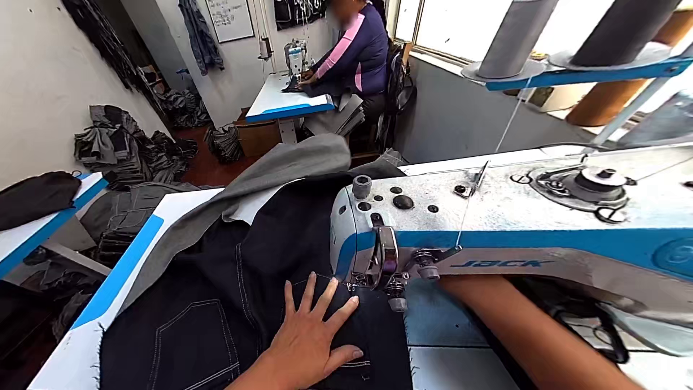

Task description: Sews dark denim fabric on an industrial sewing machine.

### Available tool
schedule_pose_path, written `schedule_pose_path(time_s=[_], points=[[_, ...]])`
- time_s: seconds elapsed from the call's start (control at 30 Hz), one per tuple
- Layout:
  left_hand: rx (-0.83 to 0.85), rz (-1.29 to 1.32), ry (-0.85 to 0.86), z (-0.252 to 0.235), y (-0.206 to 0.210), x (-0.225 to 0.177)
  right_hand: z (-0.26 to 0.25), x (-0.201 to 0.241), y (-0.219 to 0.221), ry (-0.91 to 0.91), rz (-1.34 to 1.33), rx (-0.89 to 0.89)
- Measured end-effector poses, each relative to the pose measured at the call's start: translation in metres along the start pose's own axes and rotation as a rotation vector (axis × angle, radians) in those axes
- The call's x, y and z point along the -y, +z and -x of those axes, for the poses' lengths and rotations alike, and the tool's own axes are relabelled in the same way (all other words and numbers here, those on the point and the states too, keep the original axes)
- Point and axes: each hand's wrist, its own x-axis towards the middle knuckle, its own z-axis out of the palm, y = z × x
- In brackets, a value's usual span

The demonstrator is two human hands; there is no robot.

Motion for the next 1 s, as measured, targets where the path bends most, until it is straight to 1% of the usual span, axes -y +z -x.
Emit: schedule_pose_path(time_s=[0.03,0.07,0.1,0.13,0.17,0.2,0.3,0.63,0.67,0.73,0.8,0.87,0.93,0.97,1.0], points=[[-0.013,0.009,0.014,0.0,0.001,0.003,0.019,-0.002,0.02,-0.195,0.004,-0.219],[-0.01,0.022,0.013,0.001,0.001,0.003,0.031,-0.007,0.04,-0.374,0.014,-0.375],[0.009,0.045,0.004,0.001,0.001,0.003,0.046,-0.006,0.053,-0.501,-0.04,-0.403],[0.028,0.068,-0.005,0.002,0.0,0.002,0.063,-0.004,0.061,-0.583,-0.12,-0.323],[0.044,0.089,-0.011,0.003,0.0,0.002,0.076,-0.002,0.068,-0.632,-0.196,-0.209],[0.058,0.1,-0.013,0.004,-0.001,0.002,0.086,0.0,0.076,-0.66,-0.25,-0.144],[0.091,0.122,-0.002,0.002,-0.006,0.003,0.093,0.0,0.091,-0.671,-0.285,-0.193],[0.12,0.122,0.004,0.001,-0.007,0.004,0.099,0.006,0.094,-0.636,-0.219,-0.282],[0.138,0.127,0.004,0.001,-0.009,0.004,0.099,0.006,0.094,-0.632,-0.211,-0.292],[0.225,0.144,0.002,0.0,-0.021,0.006,0.099,0.007,0.095,-0.631,-0.203,-0.312],[0.271,0.157,-0.026,0.004,-0.038,0.018,0.098,0.008,0.093,-0.63,-0.194,-0.306],[0.21,0.07,-0.069,0.021,-0.041,0.046,0.098,0.008,0.092,-0.636,-0.183,-0.283],[0.089,-0.019,-0.114,0.046,-0.026,0.079,0.097,0.008,0.093,-0.65,-0.169,-0.266],[0.045,-0.035,-0.144,0.054,-0.019,0.086,0.098,0.008,0.093,-0.655,-0.162,-0.256],[0.047,-0.039,-0.174,0.058,-0.017,0.087,0.098,0.009,0.093,-0.653,-0.159,-0.25]])
